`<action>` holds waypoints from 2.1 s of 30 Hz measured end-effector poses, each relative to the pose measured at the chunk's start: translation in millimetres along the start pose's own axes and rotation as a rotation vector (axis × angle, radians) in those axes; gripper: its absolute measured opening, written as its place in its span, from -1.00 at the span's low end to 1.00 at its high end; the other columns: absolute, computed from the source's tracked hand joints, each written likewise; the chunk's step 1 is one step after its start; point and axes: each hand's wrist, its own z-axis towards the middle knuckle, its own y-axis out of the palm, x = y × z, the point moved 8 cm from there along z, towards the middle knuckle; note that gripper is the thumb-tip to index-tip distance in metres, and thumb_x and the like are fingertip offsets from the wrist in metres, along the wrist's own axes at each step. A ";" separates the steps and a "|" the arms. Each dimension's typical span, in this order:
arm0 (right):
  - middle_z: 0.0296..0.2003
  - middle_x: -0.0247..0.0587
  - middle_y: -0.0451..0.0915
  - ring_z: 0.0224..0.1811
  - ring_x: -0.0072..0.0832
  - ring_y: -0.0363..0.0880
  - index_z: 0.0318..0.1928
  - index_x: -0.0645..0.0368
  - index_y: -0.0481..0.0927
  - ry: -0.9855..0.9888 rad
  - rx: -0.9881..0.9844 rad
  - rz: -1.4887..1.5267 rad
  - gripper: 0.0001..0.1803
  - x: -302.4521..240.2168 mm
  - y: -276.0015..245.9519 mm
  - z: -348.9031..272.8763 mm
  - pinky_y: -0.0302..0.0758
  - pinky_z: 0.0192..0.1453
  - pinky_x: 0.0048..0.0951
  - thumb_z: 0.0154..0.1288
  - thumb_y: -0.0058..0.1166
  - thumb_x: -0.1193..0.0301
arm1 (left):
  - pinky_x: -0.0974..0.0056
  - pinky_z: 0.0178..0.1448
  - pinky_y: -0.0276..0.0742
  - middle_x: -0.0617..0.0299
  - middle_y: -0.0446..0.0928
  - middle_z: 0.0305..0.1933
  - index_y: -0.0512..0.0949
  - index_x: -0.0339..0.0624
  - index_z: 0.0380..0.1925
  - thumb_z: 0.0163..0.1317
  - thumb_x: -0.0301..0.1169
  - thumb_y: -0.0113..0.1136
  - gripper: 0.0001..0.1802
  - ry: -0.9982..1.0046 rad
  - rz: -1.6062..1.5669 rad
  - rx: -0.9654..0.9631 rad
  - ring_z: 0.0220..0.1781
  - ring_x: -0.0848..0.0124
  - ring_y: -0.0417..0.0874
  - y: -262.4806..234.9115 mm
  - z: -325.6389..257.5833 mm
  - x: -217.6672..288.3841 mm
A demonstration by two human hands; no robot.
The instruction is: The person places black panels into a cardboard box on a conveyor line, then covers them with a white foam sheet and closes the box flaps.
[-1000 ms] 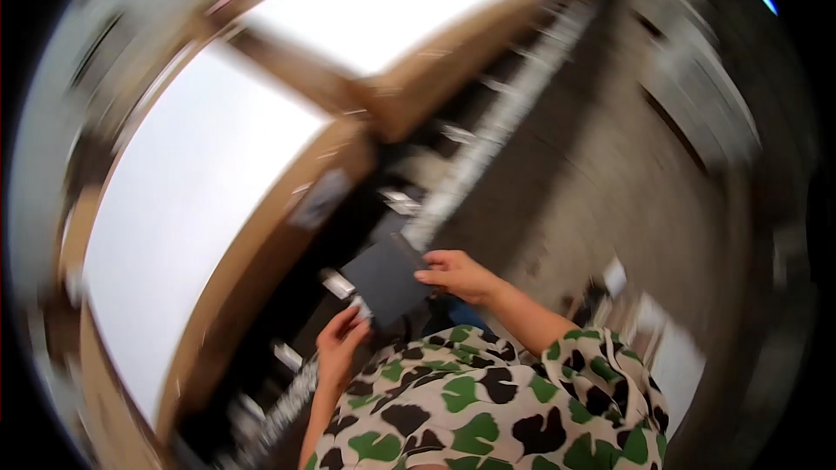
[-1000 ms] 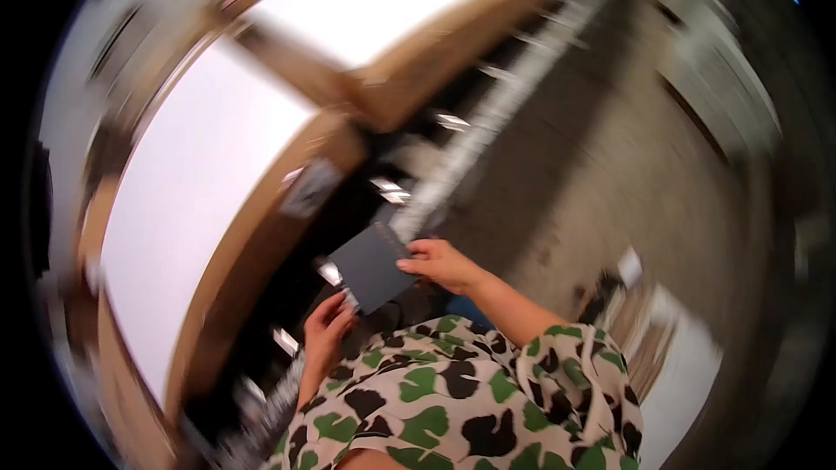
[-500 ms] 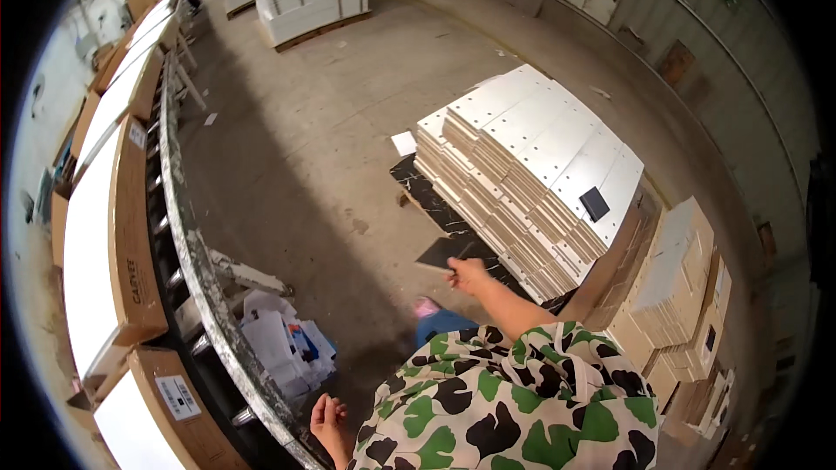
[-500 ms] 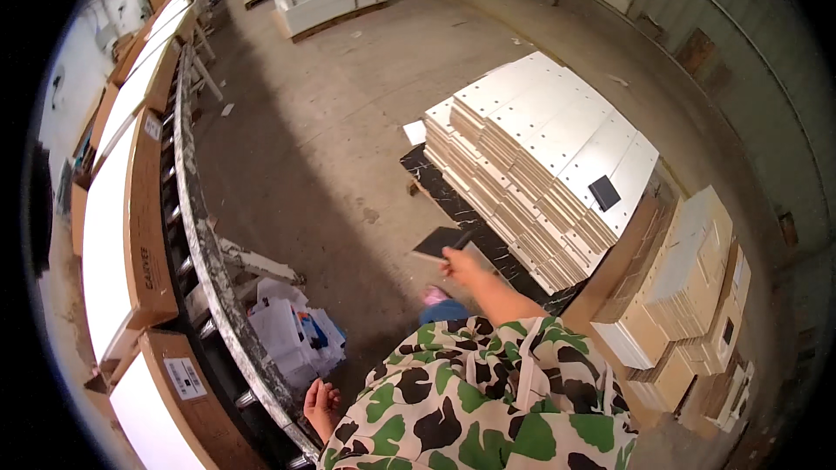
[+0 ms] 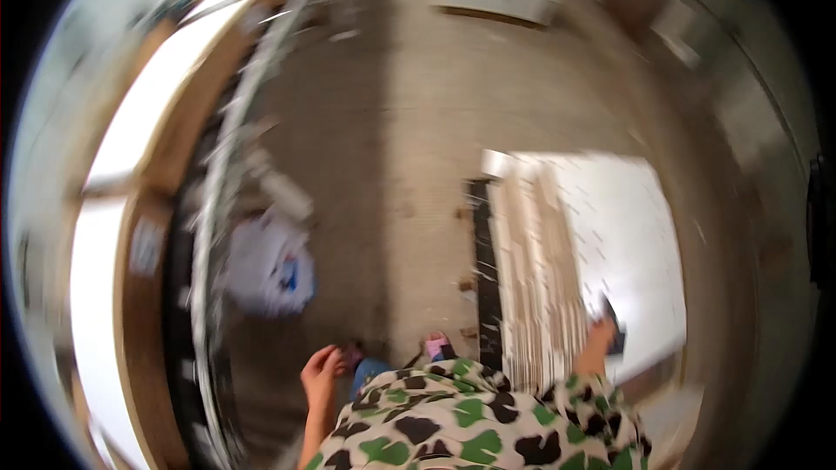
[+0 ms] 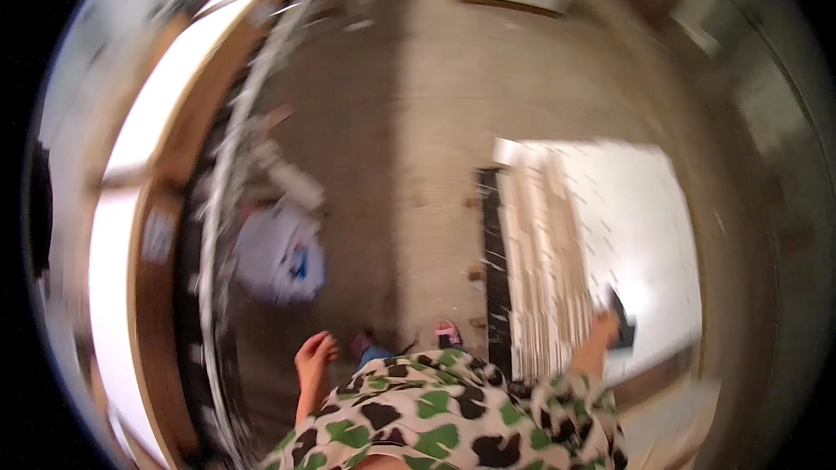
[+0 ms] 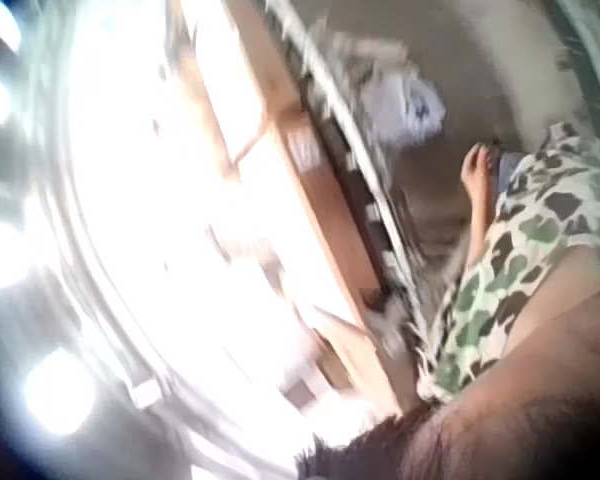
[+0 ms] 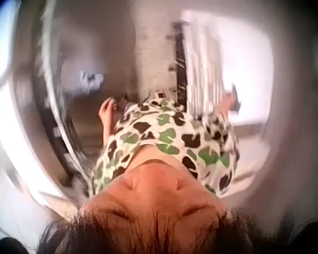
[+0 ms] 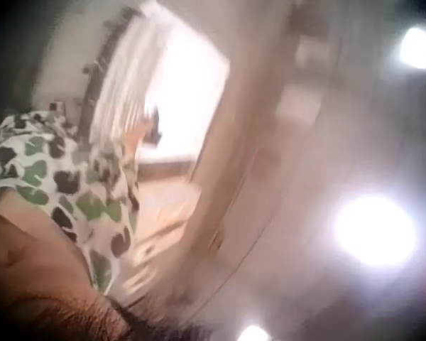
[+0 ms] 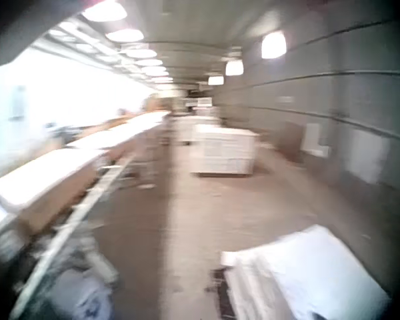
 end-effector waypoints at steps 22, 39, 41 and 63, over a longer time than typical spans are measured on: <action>-0.27 -0.15 0.61 -0.37 -0.46 0.60 -0.01 0.23 0.45 0.249 -1.809 -0.879 -0.65 86.0 511.1 -624.1 0.52 -0.36 -0.50 0.39 -0.06 0.21 | 0.40 -0.30 0.44 0.34 0.51 -0.40 0.54 -0.19 -0.30 0.24 -0.26 0.19 -0.78 0.617 -0.489 1.787 -0.41 0.55 0.48 -438.4 -363.3 -70.9; 0.24 0.05 0.28 0.27 -0.28 0.25 0.29 0.46 0.13 0.460 -2.500 -1.388 0.22 258.8 342.8 -1195.4 0.23 0.30 -0.29 -0.11 0.18 -0.31 | 0.19 0.22 0.39 0.24 0.46 0.15 0.37 -0.08 0.18 0.26 0.16 -0.11 -0.33 0.405 -0.930 0.873 0.14 0.34 0.48 -605.2 -324.4 -12.6; 0.25 0.07 0.23 0.31 -0.23 0.19 0.34 0.44 0.01 0.964 -2.645 -1.288 0.27 247.0 326.2 -1205.0 0.23 0.30 -0.29 -0.11 0.14 -0.33 | 0.20 0.23 0.38 0.26 0.45 0.17 0.38 -0.04 0.18 0.26 0.17 -0.16 -0.34 0.355 -0.879 0.926 0.16 0.35 0.47 -592.1 -330.9 -3.5; 0.40 0.24 -0.19 0.49 -0.17 -0.28 0.37 0.46 -0.31 0.221 -2.299 -0.789 0.23 28.2 694.9 -743.2 -0.23 0.48 -0.39 0.12 0.04 -0.22 | 0.18 0.28 0.33 0.07 0.42 0.18 0.29 -0.22 0.22 0.13 0.14 0.00 -0.21 0.131 -0.641 0.349 0.17 0.24 0.45 -167.3 54.1 184.2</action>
